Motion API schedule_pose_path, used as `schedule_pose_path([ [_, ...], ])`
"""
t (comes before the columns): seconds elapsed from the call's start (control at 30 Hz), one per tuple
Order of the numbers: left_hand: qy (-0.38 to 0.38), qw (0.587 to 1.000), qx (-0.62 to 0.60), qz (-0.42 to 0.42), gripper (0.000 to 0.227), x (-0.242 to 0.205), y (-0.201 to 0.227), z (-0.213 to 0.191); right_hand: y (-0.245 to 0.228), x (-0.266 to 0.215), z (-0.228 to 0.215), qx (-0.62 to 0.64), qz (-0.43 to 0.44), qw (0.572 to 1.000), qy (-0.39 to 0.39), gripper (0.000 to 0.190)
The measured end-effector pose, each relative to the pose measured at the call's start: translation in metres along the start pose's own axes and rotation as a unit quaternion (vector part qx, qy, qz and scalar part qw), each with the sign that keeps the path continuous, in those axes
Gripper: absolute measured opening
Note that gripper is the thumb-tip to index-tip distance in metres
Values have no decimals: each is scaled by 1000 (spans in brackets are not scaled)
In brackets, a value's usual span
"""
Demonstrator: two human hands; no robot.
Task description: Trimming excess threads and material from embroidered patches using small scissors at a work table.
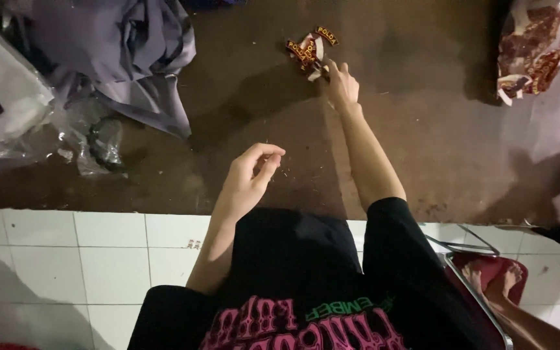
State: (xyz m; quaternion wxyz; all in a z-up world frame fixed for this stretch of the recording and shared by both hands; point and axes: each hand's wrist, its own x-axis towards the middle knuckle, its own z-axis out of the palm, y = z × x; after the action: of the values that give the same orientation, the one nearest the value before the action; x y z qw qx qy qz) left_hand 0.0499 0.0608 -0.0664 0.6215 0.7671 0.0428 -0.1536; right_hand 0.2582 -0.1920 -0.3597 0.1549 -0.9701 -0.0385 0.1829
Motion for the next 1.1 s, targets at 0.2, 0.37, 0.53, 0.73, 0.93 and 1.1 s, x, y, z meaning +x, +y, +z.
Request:
schedule_pose_path([
  [0.2, 8, 1000, -7, 12, 21, 6, -33, 2, 22, -12, 16, -89, -81, 989, 85, 30],
  [0.37, 24, 999, 3, 44, 19, 10, -22, 12, 20, -47, 23, 238, -24, 966, 96, 24],
  [0.53, 52, 995, 9, 80, 18, 6, -8, 31, -74, -177, -89, 741, 166, 650, 25, 22],
  [0.73, 62, 987, -25, 146, 27, 2, 13, 52, -91, -265, -111, 716, 153, 681, -34, 53],
  [0.93, 42, 981, -54, 184, 8, -9, 22, 62, -89, -299, -130, 754, -69, 650, -61, 18],
  [1.1, -24, 988, 35, 150, 6, -35, 46, 60, -96, -320, -192, 571, -110, 809, 89, 26],
])
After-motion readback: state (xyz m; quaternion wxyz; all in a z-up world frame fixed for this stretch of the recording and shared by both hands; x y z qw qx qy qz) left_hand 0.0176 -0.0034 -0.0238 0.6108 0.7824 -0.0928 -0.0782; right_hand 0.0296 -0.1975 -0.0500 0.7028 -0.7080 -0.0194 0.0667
